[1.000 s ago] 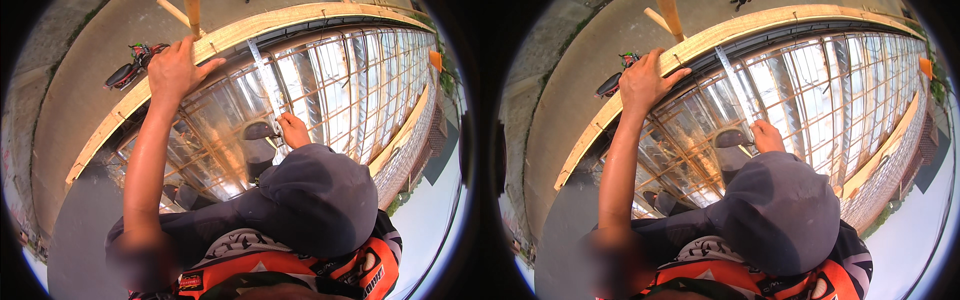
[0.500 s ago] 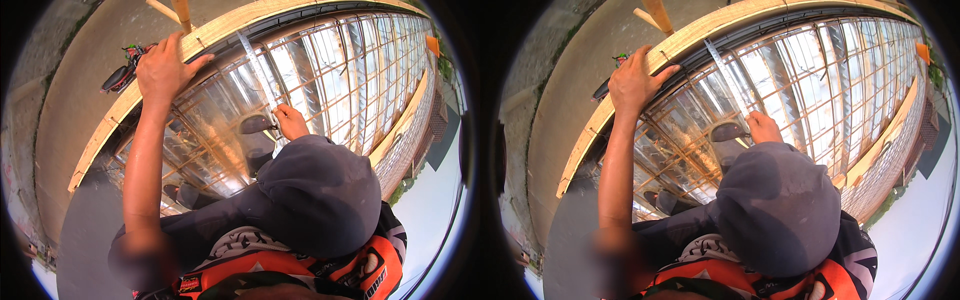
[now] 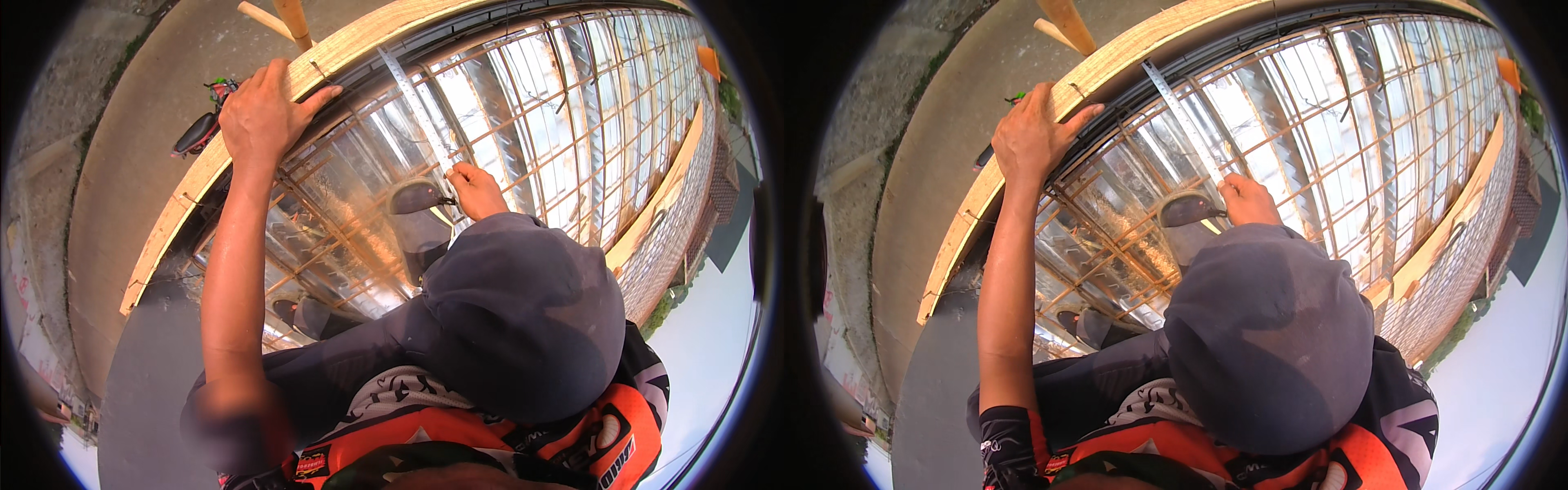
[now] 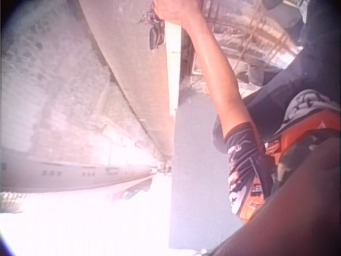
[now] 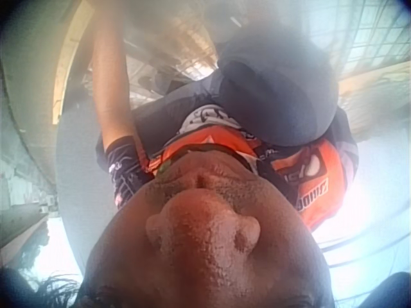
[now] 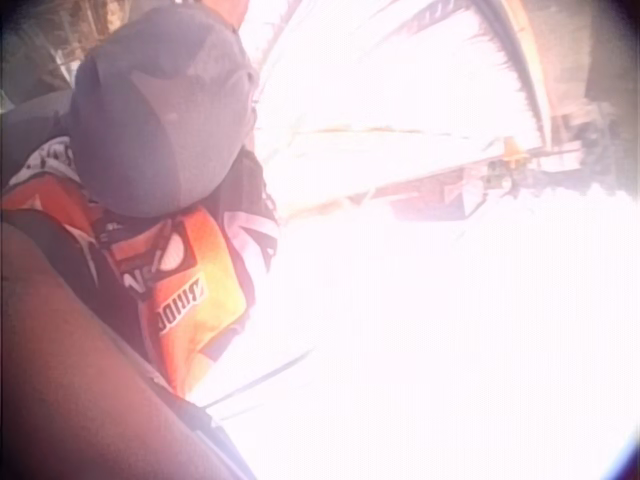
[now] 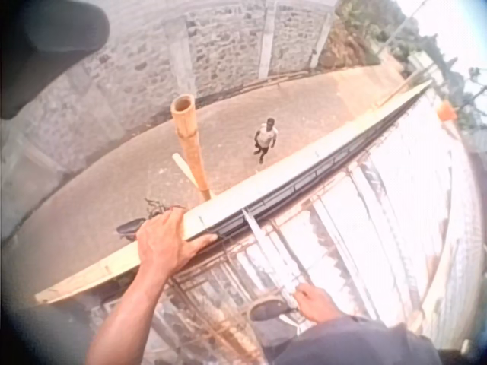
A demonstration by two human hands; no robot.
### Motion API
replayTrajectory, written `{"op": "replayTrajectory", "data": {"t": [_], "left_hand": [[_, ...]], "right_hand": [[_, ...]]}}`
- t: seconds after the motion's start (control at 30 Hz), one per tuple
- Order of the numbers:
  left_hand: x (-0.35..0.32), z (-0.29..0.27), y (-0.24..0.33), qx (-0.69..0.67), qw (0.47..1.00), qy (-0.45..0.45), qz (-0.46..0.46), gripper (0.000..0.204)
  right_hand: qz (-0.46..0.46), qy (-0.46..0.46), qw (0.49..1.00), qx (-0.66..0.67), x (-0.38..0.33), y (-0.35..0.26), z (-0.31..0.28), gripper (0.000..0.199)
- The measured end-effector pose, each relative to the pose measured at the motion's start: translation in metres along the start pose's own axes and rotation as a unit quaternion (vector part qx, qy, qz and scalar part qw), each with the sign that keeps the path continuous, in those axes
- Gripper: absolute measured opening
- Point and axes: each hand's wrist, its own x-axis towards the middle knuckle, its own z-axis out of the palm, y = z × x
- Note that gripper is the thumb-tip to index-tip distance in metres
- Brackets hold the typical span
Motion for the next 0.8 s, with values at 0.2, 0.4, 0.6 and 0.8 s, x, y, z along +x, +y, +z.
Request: {"op": "replayTrajectory", "data": {"t": [0.2, 0.4, 0.6, 0.8], "left_hand": [[0.0, -0.002, 0.005, 0.002, 0.999, -0.024, -0.032, 0.086], [-0.002, -0.003, 0.005, 0.01, 0.998, -0.035, -0.042, 0.087], [-0.001, -0.002, 0.005, 0.019, 0.999, -0.023, -0.017, 0.084], [0.005, -0.005, 0.001, 0.007, 0.997, -0.074, -0.028, 0.078]], "right_hand": [[0.002, 0.002, 1.0, 0.013, 0.001, 0.003, 0.002, 0.038], [-0.015, 0.003, 1.0, 0.016, 0.006, 0.006, 0.002, 0.038], [-0.035, 0.014, 0.999, 0.016, 0.013, 0.018, 0.006, 0.037], [-0.012, -0.02, 1.0, 0.015, 0.015, 0.013, -0.004, 0.037]]}}
